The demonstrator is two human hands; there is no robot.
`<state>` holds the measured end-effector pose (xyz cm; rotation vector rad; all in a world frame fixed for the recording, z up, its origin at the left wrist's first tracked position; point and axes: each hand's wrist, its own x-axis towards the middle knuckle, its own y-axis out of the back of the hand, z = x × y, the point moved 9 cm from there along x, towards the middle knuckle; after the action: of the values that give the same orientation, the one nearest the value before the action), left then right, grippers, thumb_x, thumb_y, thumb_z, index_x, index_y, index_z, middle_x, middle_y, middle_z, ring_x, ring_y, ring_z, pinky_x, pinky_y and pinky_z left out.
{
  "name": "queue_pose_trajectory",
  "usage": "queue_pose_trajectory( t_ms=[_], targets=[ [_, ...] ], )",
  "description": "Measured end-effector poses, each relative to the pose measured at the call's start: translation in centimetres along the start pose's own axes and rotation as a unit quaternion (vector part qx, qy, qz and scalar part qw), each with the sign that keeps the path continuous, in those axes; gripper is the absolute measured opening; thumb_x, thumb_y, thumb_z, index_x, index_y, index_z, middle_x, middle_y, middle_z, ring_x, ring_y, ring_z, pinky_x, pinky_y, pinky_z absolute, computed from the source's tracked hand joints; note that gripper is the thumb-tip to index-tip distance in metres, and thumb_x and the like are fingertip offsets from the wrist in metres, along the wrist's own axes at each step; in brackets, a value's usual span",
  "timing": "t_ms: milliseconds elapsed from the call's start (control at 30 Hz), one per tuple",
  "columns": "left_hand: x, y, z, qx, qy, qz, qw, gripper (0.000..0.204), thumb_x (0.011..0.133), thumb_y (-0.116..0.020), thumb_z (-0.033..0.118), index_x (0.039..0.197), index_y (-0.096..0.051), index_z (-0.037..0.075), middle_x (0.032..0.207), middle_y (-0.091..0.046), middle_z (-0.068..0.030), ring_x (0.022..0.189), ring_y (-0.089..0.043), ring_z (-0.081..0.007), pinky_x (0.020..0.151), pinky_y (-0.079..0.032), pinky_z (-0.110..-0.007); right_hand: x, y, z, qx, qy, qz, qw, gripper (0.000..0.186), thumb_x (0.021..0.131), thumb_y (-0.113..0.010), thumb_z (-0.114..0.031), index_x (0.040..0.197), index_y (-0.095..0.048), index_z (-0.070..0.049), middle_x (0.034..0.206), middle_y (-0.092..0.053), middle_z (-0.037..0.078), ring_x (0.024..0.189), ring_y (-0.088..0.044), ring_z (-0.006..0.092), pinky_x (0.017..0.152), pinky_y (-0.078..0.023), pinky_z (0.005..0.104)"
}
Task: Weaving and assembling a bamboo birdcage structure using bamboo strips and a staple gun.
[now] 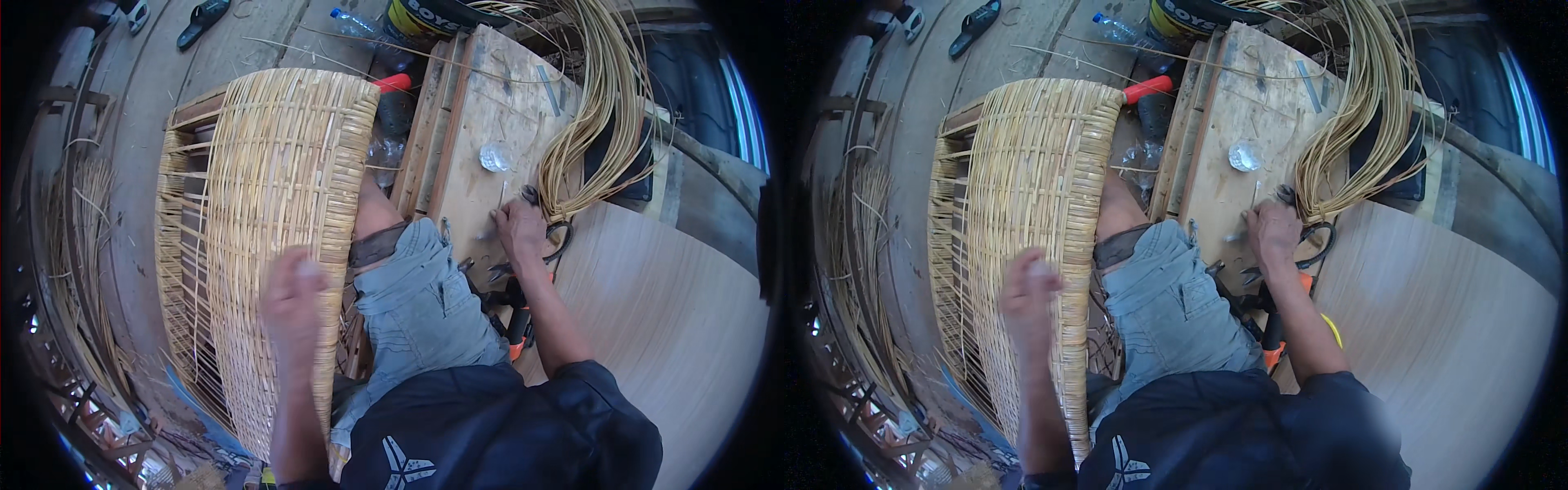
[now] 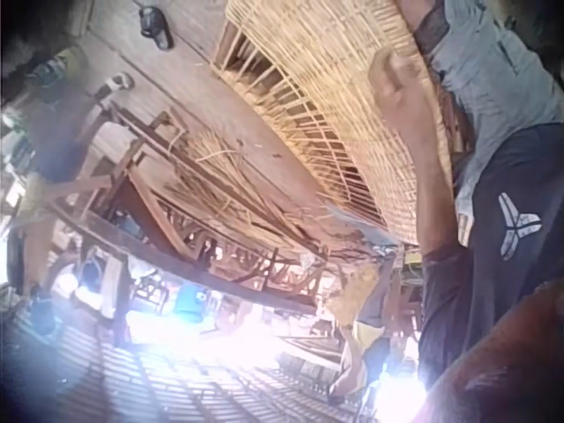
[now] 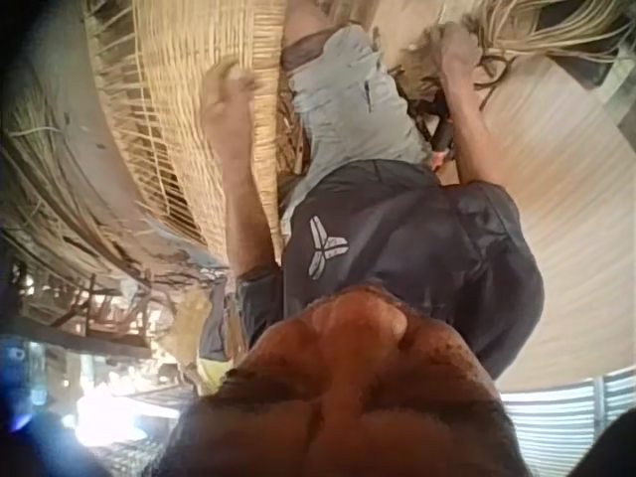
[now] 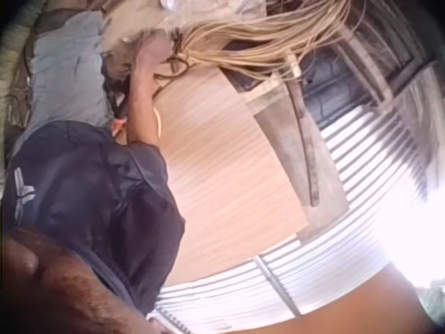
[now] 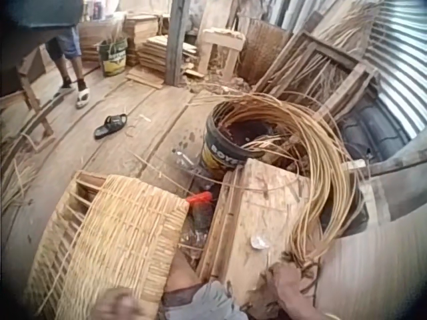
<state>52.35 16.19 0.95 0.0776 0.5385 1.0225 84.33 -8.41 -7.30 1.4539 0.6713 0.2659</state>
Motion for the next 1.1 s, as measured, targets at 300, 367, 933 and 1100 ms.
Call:
queue_pose_trajectory(
  t_ms=[300,367,933,1100],
  targets=[
    [3.5,-27.0,4.9,0.076,-0.222,-0.209,0.949,0.056,0.084,-0.068,0.014,0.133,-0.042,0.003,0.135,-0.043,-0.0183,0.116,-0.053,-0.0399,0.095,-0.047,-0.045,-1.7,0.7,5.2,0.403,-0.126,0.041,0.905,0.009,0.091,-0.061,-0.009,0.093,-0.062,0.000,0.070,-0.056,0.005,0.063,-0.055,0.0110,0.059,-0.047,0.0271],
    [4.9,-28.9,4.3,0.073,-0.213,-0.206,0.952,0.058,0.084,-0.069,0.013,0.134,-0.041,0.004,0.140,-0.038,-0.0180,0.119,-0.051,-0.0410,0.096,-0.046,-0.046,-1.8,0.7,6.1,0.504,-0.182,0.012,0.844,0.007,0.092,-0.061,-0.007,0.095,-0.062,0.000,0.071,-0.056,0.003,0.063,-0.053,0.0091,0.058,-0.046,0.0258],
    [6.1,-26.8,-0.4,0.054,-0.192,-0.157,0.967,0.058,0.078,-0.069,0.001,0.132,-0.048,0.010,0.126,-0.053,-0.0141,0.111,-0.058,-0.0294,0.087,-0.051,-0.035,4.3,5.6,-5.4,0.050,0.145,-0.049,0.987,0.026,0.086,-0.054,-0.008,0.108,-0.066,-0.013,0.091,-0.059,0.012,0.086,-0.064,0.0302,0.070,-0.053,0.0418],
    [6.2,-27.4,-1.3,0.044,-0.120,-0.199,0.972,0.057,0.080,-0.065,0.001,0.132,-0.045,0.012,0.134,-0.048,-0.0155,0.116,-0.054,-0.0380,0.091,-0.050,-0.042,3.6,4.2,-5.6,-0.005,0.143,-0.144,0.979,0.020,0.086,-0.054,-0.008,0.103,-0.065,-0.008,0.091,-0.058,0.014,0.083,-0.067,0.0343,0.070,-0.054,0.0445]
  ],
)
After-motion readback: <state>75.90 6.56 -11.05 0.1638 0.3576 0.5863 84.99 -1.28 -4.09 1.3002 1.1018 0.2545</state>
